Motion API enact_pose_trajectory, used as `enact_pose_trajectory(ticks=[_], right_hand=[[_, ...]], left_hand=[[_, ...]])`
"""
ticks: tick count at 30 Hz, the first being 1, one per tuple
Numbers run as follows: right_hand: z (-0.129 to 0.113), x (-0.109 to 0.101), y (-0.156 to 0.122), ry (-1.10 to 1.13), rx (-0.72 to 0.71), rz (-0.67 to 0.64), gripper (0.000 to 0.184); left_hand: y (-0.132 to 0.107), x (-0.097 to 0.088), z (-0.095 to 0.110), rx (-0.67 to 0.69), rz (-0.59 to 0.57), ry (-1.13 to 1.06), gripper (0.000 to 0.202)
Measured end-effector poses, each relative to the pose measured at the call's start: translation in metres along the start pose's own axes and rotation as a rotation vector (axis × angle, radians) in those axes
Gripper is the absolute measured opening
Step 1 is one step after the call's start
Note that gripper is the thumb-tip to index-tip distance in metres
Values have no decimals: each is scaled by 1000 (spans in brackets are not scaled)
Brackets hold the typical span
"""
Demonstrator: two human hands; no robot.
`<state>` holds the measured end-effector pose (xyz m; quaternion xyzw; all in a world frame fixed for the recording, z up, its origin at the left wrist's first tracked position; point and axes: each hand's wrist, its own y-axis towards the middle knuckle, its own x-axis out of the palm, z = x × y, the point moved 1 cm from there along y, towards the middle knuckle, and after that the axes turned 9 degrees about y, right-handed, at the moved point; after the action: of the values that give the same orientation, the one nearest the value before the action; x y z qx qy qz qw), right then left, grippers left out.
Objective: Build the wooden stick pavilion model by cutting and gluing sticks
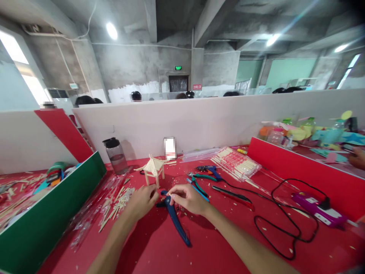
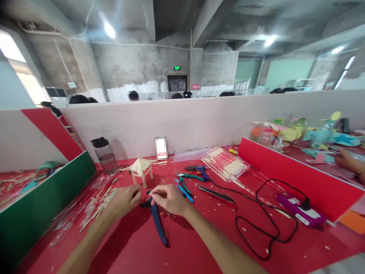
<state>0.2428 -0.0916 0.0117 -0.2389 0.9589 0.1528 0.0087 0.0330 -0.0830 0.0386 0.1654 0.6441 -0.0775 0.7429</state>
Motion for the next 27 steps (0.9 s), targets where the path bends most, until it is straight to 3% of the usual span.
enact_pose_trajectory(ticks=[4, 8, 15, 20, 24, 27], right_hand=[[1, 1, 0, 14, 6, -14, 23], [1, 0, 1, 3, -26, -4, 22], [1, -1, 1, -11, -22, 15, 16], [0, 2, -1, -8, -28, 9, 13], [1, 2, 0, -24, -33, 10, 11], [2, 2, 0, -21, -33, 14, 11]], left_hand=[[0, 1, -10, -71, -38, 166, 41], [4, 9, -22, -155, -17, 182, 50], [17, 36, -31, -175, 140, -166, 34], [25, 57, -37, -169, 185, -458, 45], [32, 61, -34, -52, 203, -682, 45], [36, 61, -31, -8, 185, -714, 39]])
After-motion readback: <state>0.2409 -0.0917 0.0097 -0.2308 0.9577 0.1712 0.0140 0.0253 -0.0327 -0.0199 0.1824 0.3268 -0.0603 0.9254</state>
